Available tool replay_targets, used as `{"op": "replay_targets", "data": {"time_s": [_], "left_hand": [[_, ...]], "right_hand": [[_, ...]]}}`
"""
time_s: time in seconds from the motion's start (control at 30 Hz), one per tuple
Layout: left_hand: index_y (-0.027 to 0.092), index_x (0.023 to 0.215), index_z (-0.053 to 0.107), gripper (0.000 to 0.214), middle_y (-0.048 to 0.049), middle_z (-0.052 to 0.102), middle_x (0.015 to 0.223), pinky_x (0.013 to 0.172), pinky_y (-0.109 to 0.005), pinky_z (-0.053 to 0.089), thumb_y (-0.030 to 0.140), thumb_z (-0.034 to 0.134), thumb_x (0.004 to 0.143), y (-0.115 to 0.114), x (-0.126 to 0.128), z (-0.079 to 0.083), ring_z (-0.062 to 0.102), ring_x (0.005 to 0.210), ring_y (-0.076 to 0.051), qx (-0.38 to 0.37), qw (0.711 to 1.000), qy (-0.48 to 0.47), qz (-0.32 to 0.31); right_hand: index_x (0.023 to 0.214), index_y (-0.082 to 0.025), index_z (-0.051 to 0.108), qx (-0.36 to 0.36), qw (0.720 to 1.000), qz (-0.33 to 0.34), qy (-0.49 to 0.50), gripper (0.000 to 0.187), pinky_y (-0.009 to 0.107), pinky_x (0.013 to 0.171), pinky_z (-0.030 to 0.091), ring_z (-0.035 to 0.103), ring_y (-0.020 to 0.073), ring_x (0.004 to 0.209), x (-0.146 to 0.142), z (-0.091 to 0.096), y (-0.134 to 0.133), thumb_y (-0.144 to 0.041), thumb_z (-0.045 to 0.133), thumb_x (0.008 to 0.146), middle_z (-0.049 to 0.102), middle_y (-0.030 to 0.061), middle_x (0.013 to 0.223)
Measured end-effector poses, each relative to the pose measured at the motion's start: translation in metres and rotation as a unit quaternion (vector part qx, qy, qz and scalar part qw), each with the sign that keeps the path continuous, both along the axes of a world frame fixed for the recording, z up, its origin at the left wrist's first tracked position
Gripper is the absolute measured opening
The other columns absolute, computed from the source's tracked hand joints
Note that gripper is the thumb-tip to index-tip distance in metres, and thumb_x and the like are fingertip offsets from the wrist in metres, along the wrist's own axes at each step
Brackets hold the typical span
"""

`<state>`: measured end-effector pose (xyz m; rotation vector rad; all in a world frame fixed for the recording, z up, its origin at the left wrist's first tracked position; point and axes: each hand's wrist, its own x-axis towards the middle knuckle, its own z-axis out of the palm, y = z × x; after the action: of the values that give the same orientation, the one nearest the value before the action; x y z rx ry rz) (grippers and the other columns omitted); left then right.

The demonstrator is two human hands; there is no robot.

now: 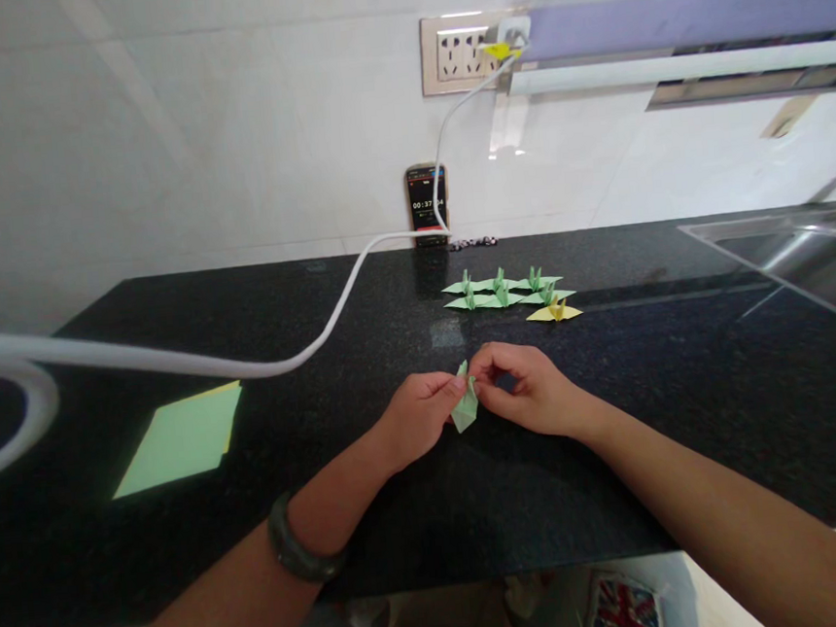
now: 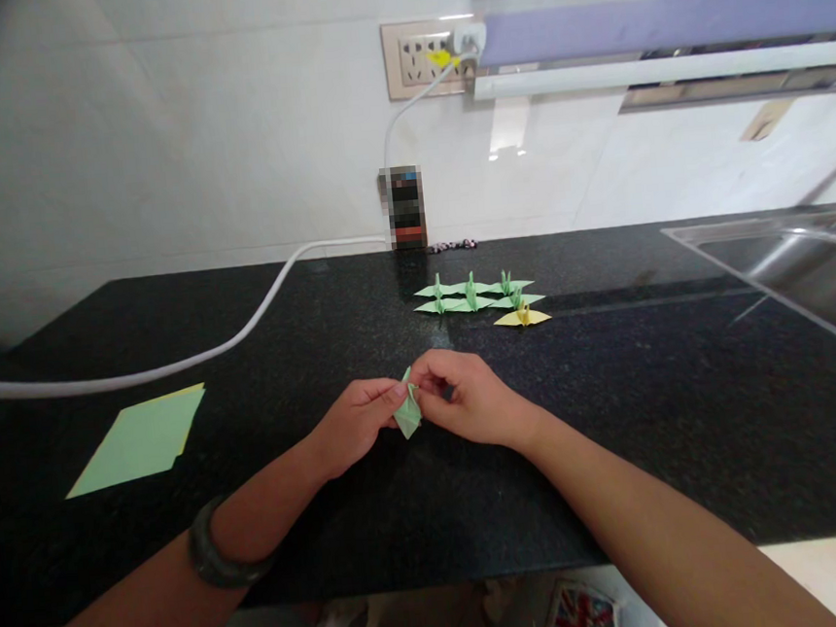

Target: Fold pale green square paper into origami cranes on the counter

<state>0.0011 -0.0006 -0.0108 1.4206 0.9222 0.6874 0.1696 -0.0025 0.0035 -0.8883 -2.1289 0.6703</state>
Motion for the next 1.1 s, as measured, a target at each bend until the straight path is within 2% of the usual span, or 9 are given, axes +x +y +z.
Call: {"op": "replay_targets", "data": {"time_s": [0.27,0.5,0.87,1.1], "left_hand": [[0.011,0.067,0.056,0.036,-0.0020,0.054,0.061,0.058,-0.025,0.040,0.043,0.042,0.077,0.0009,-0.0006,-0.0040,0.051,0.059,-0.012,-0.005,1.000,0.014,-0.011],[0.011,0.070,0.058,0.037,-0.0029,0.056,0.062,0.058,-0.025,0.040,0.044,0.043,0.076,0.0007,-0.0007,-0.0045,0.050,0.059,-0.012,-0.001,1.000,0.019,-0.006],[0.011,0.071,0.056,0.037,-0.0027,0.054,0.063,0.059,-0.025,0.041,0.045,0.042,0.076,0.0019,-0.0005,-0.0051,0.051,0.060,-0.012,-0.005,1.000,-0.009,0.004],[0.012,0.076,0.058,0.029,-0.0007,0.055,0.065,0.057,-0.023,0.038,0.040,0.052,0.071,-0.0009,0.0007,0.0016,0.048,0.059,-0.010,0.008,1.000,-0.023,0.003]], "right_hand": [[0.085,-0.017,0.055,0.003,1.000,0.021,-0.010,0.019,0.021,0.057,0.040,0.050,0.0097,0.063,0.0011,0.0000,0.0002,-0.008,0.047,0.070,0.055,0.0016,0.074],[0.077,-0.017,0.053,0.005,1.000,0.016,-0.020,0.013,0.022,0.059,0.040,0.050,0.0096,0.062,0.0019,0.0002,-0.0001,-0.007,0.048,0.068,0.054,0.0004,0.071],[0.079,-0.017,0.055,0.034,0.999,-0.018,-0.032,0.010,0.022,0.057,0.039,0.050,0.0102,0.062,0.0031,0.0002,0.0017,-0.013,0.049,0.073,0.055,0.0012,0.070],[0.070,-0.017,0.053,0.063,0.996,-0.056,-0.018,0.004,0.022,0.055,0.039,0.049,0.0102,0.059,0.0038,-0.0016,0.0031,-0.018,0.051,0.074,0.055,0.0012,0.067]]}}
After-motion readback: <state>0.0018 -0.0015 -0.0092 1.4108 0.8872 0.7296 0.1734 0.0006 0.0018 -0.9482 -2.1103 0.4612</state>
